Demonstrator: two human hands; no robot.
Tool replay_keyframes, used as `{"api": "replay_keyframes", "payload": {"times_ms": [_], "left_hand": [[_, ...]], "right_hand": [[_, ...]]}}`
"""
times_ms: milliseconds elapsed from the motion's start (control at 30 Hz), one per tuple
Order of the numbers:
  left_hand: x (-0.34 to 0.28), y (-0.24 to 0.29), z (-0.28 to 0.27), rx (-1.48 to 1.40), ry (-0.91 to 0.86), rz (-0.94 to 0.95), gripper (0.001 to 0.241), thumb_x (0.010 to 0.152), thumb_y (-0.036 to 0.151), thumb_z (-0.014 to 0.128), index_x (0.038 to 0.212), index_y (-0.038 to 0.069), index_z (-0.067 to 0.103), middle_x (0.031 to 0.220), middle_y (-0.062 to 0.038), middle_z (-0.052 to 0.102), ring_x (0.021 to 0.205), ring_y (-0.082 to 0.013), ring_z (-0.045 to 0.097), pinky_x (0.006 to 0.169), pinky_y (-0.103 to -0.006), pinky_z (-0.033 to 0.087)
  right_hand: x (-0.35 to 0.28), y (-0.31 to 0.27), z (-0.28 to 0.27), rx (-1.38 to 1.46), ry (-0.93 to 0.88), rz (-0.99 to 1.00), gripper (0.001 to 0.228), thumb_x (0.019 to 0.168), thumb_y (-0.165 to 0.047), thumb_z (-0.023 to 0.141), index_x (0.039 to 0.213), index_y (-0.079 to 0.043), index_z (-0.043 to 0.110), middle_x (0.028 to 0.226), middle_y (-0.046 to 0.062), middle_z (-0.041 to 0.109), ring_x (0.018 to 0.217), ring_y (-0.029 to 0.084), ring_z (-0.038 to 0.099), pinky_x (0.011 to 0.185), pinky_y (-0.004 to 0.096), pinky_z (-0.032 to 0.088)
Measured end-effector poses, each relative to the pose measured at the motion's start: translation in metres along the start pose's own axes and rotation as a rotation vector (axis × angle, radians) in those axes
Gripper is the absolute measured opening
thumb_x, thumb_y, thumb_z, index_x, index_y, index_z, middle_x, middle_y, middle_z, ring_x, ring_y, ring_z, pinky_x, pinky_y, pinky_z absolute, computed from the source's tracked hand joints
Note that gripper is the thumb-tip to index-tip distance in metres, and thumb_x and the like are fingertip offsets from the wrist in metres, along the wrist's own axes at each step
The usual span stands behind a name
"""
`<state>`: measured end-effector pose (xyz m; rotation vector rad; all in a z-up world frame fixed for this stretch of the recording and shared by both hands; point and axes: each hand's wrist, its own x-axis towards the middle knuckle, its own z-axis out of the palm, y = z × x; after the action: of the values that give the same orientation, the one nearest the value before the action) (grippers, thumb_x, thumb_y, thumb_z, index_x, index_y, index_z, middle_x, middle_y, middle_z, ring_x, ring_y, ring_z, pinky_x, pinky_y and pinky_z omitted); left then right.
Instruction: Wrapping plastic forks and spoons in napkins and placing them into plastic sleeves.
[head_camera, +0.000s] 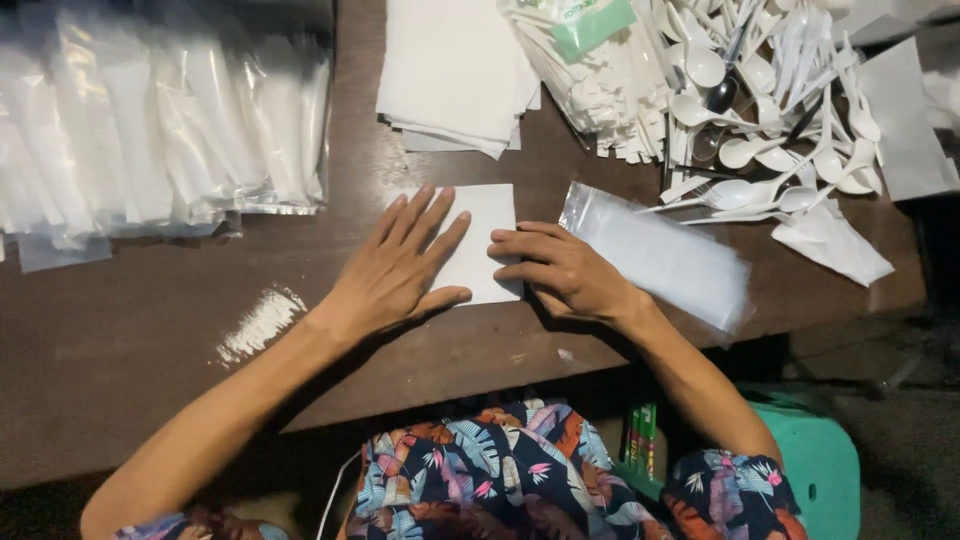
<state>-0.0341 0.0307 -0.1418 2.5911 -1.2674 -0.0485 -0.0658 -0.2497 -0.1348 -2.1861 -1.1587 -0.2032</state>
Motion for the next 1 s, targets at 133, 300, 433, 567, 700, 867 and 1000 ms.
{"api": "replay_keyframes", "payload": {"times_ms": [133, 300, 433, 567, 700, 867, 1000], "left_hand": [[-0.002, 0.011, -0.012, -0.002, -0.068, -0.021, 0.092, 0.099, 0.074, 0.037, 0.163, 0.008, 0.025, 0.164, -0.027, 0.026, 0.154, -0.0465, 0.020, 0.124, -0.0586, 0.016], [0.011, 0.006, -0.003, 0.128, 0.138, 0.039, 0.101, 0.091, 0.080, 0.046, 0.161, 0.009, 0.029, 0.164, -0.030, 0.027, 0.153, -0.0460, 0.024, 0.121, -0.0637, 0.024], [0.078, 0.026, -0.030, 0.146, 0.253, 0.144, 0.084, 0.094, 0.075, 0.054, 0.147, 0.010, 0.050, 0.154, -0.023, 0.045, 0.145, -0.0413, 0.041, 0.116, -0.0583, 0.037], [0.179, 0.034, -0.014, 0.085, 0.263, 0.234, 0.064, 0.101, 0.056, 0.059, 0.146, 0.011, 0.049, 0.149, -0.018, 0.052, 0.139, -0.0385, 0.046, 0.106, -0.0527, 0.045], [0.281, 0.045, 0.007, 0.037, 0.201, 0.247, 0.045, 0.108, 0.033, 0.053, 0.146, 0.009, 0.046, 0.152, -0.021, 0.046, 0.140, -0.0410, 0.044, 0.110, -0.0571, 0.041], [0.370, 0.053, 0.044, 0.050, 0.138, 0.196, 0.047, 0.101, 0.003, 0.039, 0.148, 0.006, 0.042, 0.159, -0.019, 0.039, 0.146, -0.0363, 0.038, 0.116, -0.0551, 0.034], [0.410, 0.057, 0.067, 0.017, 0.091, 0.155, 0.048, 0.104, 0.004, 0.037, 0.151, 0.006, 0.041, 0.161, -0.017, 0.039, 0.148, -0.0320, 0.036, 0.117, -0.0567, 0.032]], "right_hand": [[-0.021, 0.027, -0.034, -0.065, 0.050, 0.063, 0.033, 0.097, -0.009, 0.047, 0.113, -0.009, 0.075, 0.128, 0.017, 0.071, 0.130, 0.035, 0.063, 0.111, 0.051, 0.046], [-0.076, 0.076, -0.125, -0.507, 0.184, 0.462, 0.043, 0.087, 0.019, 0.071, 0.128, 0.004, 0.069, 0.133, 0.024, 0.066, 0.126, 0.039, 0.061, 0.118, 0.048, 0.046], [-0.116, 0.108, -0.175, -0.627, 0.205, 0.669, 0.048, 0.088, 0.021, 0.069, 0.133, 0.006, 0.071, 0.128, 0.024, 0.066, 0.117, 0.039, 0.062, 0.105, 0.050, 0.048], [-0.110, 0.107, -0.174, -0.523, 0.168, 0.907, 0.051, 0.092, 0.015, 0.060, 0.142, 0.003, 0.061, 0.138, 0.027, 0.059, 0.127, 0.042, 0.053, 0.115, 0.054, 0.035], [-0.112, 0.117, -0.153, -0.501, 0.262, 0.902, 0.051, 0.088, 0.017, 0.057, 0.131, -0.008, 0.070, 0.127, 0.016, 0.069, 0.123, 0.031, 0.060, 0.117, 0.059, 0.029], [-0.134, 0.152, -0.131, -0.634, 0.468, 0.731, 0.038, 0.086, 0.010, 0.049, 0.100, -0.010, 0.078, 0.095, 0.006, 0.078, 0.094, 0.020, 0.069, 0.103, 0.046, 0.037], [-0.126, 0.139, -0.130, -0.717, 0.586, 0.685, 0.033, 0.082, 0.005, 0.050, 0.090, -0.011, 0.077, 0.088, 0.000, 0.076, 0.087, 0.019, 0.066, 0.092, 0.039, 0.036]]}}
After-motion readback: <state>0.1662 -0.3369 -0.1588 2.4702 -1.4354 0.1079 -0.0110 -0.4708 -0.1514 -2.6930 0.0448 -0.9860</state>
